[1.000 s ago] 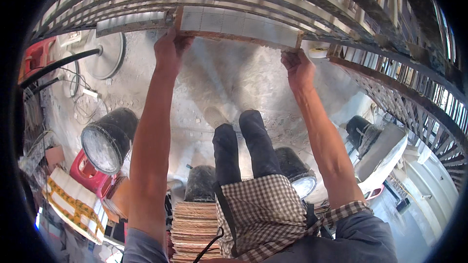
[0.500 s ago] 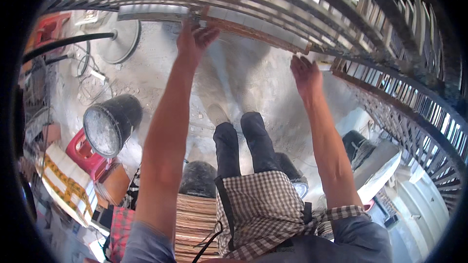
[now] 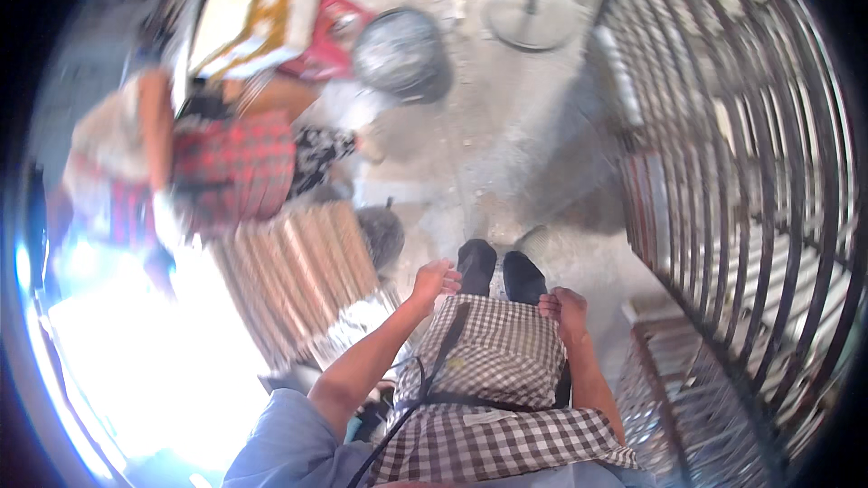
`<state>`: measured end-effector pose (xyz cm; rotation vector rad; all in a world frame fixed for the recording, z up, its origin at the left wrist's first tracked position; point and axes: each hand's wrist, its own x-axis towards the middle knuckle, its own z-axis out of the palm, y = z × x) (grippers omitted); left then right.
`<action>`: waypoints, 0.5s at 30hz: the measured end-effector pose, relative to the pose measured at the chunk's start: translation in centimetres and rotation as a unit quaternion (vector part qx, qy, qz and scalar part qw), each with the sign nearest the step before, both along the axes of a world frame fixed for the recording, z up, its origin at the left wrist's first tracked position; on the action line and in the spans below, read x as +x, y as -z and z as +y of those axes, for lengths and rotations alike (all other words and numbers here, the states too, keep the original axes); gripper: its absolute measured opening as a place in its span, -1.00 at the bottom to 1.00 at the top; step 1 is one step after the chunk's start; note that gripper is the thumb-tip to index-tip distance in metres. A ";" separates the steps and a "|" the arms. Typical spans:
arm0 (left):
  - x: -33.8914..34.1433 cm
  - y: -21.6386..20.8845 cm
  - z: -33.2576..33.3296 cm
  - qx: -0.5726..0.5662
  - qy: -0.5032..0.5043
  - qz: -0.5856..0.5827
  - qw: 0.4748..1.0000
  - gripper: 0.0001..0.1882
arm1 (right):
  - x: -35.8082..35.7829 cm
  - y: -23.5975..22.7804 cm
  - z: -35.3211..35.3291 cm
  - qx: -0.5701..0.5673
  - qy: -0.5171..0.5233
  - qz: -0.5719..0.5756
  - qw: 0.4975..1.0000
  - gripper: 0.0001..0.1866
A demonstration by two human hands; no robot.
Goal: The person repeatedly picks up rectangular frames from a stack on the floor and places them onto a metal drying rack. The person handles the frames one at a time, lifting them from a pile and arranging them on the rack's shelves.
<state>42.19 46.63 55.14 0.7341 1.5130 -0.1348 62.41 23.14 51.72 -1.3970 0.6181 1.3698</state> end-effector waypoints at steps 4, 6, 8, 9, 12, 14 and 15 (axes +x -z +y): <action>-5.7 -2.6 -4.0 0.052 -0.128 0.004 0.990 -0.66 | 4.3 1.6 1.4 -0.018 -0.107 -0.057 0.992 -0.82; -6.9 -3.7 -5.8 0.056 -0.219 -0.030 0.974 -0.68 | 7.9 2.7 3.0 -0.025 -0.132 -0.071 0.988 -0.77; -8.9 -4.0 -7.6 0.068 -0.283 -0.062 0.955 -0.70 | 9.4 1.8 5.5 -0.062 -0.130 -0.097 0.985 -0.75; -9.1 -4.0 -7.8 0.071 -0.291 -0.068 0.952 -0.70 | 10.6 1.8 6.4 -0.054 -0.124 -0.111 0.985 -0.73; -12.6 -4.7 -8.7 0.083 -0.321 -0.094 0.939 -0.71 | 9.4 -0.2 10.8 -0.049 -0.168 -0.170 0.970 -0.71; -14.6 -4.5 -9.3 0.100 -0.343 -0.146 0.922 -0.74 | 7.6 -2.2 14.1 -0.055 -0.200 -0.195 0.958 -0.69; -16.0 -3.6 -9.6 0.138 -0.336 -0.152 0.919 -0.76 | 6.3 -3.2 15.6 -0.058 -0.212 -0.208 0.953 -0.68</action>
